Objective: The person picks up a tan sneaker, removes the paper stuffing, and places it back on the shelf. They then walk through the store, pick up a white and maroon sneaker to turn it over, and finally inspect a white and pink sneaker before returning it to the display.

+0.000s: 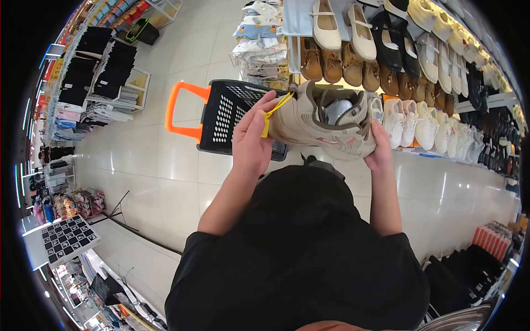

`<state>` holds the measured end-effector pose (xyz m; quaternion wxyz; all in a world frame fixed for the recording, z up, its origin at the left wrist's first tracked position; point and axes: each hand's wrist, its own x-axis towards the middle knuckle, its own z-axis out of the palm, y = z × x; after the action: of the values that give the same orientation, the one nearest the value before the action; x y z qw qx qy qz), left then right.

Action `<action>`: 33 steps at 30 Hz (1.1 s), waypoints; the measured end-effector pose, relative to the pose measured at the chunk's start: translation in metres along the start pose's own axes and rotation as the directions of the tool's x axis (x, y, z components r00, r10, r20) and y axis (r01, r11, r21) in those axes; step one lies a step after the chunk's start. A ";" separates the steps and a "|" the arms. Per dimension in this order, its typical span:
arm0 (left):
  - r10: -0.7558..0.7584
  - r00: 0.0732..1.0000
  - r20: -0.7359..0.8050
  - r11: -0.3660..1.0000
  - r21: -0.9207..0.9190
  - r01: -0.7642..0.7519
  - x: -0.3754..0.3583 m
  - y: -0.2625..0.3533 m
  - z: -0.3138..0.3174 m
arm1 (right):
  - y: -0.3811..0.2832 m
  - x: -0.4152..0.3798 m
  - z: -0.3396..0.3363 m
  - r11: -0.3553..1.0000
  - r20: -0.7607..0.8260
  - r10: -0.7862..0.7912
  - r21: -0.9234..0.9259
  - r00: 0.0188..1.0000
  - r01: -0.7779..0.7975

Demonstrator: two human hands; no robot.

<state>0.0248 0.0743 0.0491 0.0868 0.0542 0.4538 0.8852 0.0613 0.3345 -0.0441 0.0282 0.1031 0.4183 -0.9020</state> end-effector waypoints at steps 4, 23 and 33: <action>-0.085 0.996 -0.003 0.990 -0.112 0.084 0.000 0.000 -0.004 | 0.002 0.002 -0.004 0.998 0.007 0.055 0.011 0.998 -0.055; -0.410 0.912 -0.018 0.911 -0.050 0.409 0.028 0.040 -0.038 | 0.009 0.004 0.008 0.998 -0.001 0.067 -0.021 0.998 -0.067; -0.405 0.879 0.251 0.908 -0.002 0.419 0.050 0.041 -0.066 | 0.013 0.005 0.001 1.000 0.014 0.031 0.002 0.999 -0.031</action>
<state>-0.0396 0.0083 0.0446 0.3301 0.0627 0.4154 0.8453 0.0582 0.3256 -0.0540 0.0452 0.1032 0.4155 -0.9026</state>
